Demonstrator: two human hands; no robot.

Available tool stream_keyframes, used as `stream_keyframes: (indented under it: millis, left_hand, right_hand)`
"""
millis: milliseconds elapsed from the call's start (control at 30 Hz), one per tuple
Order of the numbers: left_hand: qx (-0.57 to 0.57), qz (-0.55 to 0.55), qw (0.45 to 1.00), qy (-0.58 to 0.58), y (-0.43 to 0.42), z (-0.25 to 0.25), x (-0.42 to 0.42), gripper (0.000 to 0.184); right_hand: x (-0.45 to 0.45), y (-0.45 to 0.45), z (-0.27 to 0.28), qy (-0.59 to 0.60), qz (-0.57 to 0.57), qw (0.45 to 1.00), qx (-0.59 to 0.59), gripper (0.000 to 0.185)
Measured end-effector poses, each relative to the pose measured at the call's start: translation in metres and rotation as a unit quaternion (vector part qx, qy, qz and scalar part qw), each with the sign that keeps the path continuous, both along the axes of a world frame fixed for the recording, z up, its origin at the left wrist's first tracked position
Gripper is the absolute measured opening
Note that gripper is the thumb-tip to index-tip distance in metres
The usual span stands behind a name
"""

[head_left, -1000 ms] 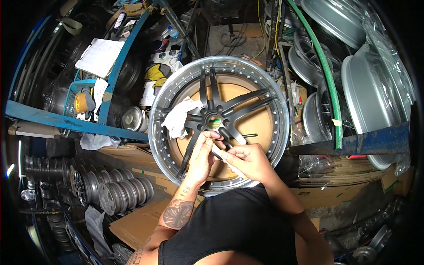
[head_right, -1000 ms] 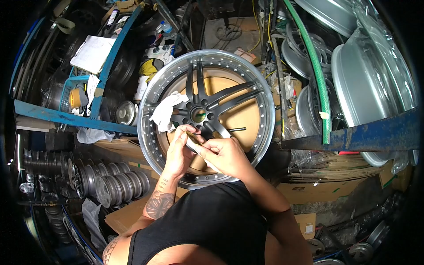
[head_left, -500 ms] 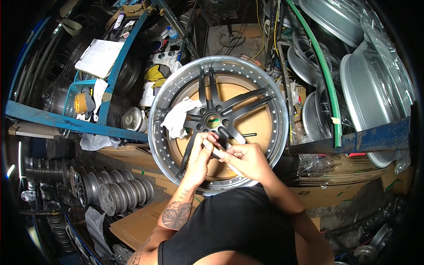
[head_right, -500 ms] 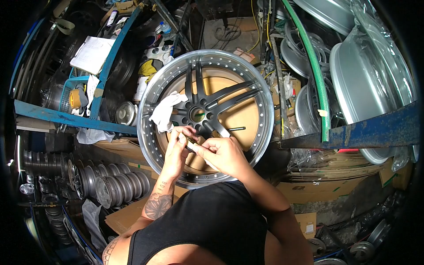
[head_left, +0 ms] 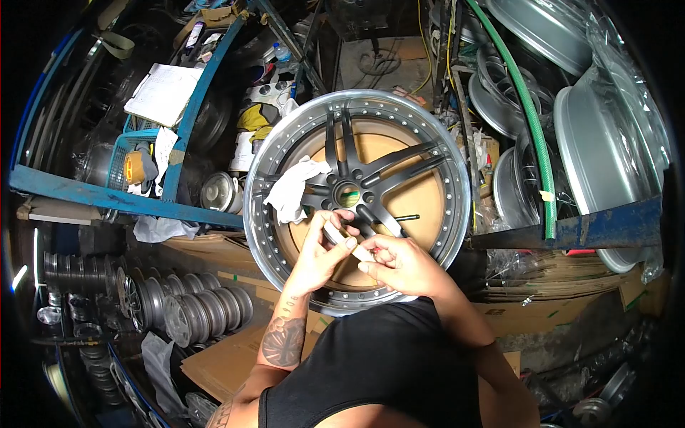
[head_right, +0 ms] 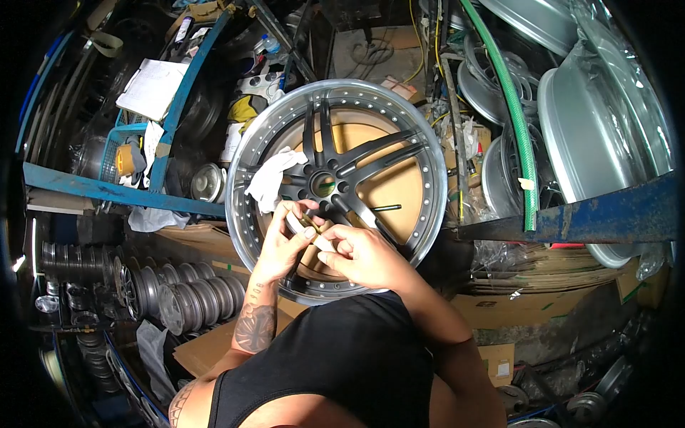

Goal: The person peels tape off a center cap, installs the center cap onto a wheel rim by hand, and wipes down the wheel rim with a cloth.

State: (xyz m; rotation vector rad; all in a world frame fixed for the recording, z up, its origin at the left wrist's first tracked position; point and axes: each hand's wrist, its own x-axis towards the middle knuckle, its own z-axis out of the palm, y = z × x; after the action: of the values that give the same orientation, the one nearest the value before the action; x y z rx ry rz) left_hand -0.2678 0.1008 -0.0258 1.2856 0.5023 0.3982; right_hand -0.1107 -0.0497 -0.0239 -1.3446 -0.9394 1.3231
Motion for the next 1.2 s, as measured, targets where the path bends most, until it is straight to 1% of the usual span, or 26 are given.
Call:
stream_keyframes:
  millis: [100,167,200,233,333,433,567,733,833,933,1033,1133,1200]
  left_hand:
    - [0.002,0.026,1.000,0.011,0.004,0.003,0.001,0.033]
    - [0.001,0.049,0.999,0.009,0.006,0.003,0.001,0.029]
    - [-0.018,0.052,0.998,-0.002,0.007,0.001,0.000,0.028]
    - [-0.037,0.056,0.998,-0.013,0.007,0.000,0.000,0.027]
    - [-0.086,0.061,0.993,-0.047,0.005,-0.002,0.001,0.025]
    - [-0.144,0.058,0.986,-0.068,0.002,-0.002,0.001,0.023]
    - [-0.206,0.050,0.974,-0.081,0.003,-0.002,0.001,0.022]
    - [-0.223,0.035,0.968,-0.112,0.002,-0.006,0.001,0.024]
    - [-0.229,0.036,0.966,-0.110,0.003,-0.006,0.001,0.025]
    - [-0.235,0.037,0.964,-0.118,0.002,-0.008,0.001,0.026]
    - [-0.249,0.039,0.958,-0.138,-0.001,-0.012,0.003,0.027]
    - [-0.263,0.049,0.952,-0.148,-0.003,-0.015,0.004,0.026]
    - [-0.270,0.061,0.950,-0.142,-0.004,-0.014,0.006,0.026]
  right_hand:
    - [0.002,0.000,0.016,0.031,-0.033,0.999,-0.018,0.023]
    - [0.004,0.001,0.010,0.001,-0.043,0.999,-0.015,0.023]
    - [0.006,0.001,0.006,-0.014,-0.049,0.999,-0.014,0.022]
    - [0.006,0.001,0.003,-0.001,-0.027,1.000,-0.017,0.020]
    - [0.002,0.003,-0.009,-0.009,-0.030,0.999,-0.006,0.016]
    - [-0.002,0.004,-0.006,-0.027,-0.067,0.997,0.026,0.013]
    - [-0.005,0.005,-0.004,-0.067,-0.087,0.994,0.012,0.018]
    - [-0.009,0.006,-0.004,-0.128,-0.108,0.985,0.027,0.020]
    - [-0.009,0.007,-0.001,-0.128,-0.109,0.986,0.020,0.020]
    - [-0.013,0.008,-0.006,-0.177,-0.133,0.975,0.035,0.020]
    - [-0.013,0.008,0.001,-0.142,-0.136,0.980,0.030,0.021]
    - [-0.013,0.008,0.001,-0.149,-0.137,0.979,0.037,0.022]
    - [-0.015,0.008,-0.006,-0.177,-0.148,0.971,0.063,0.022]
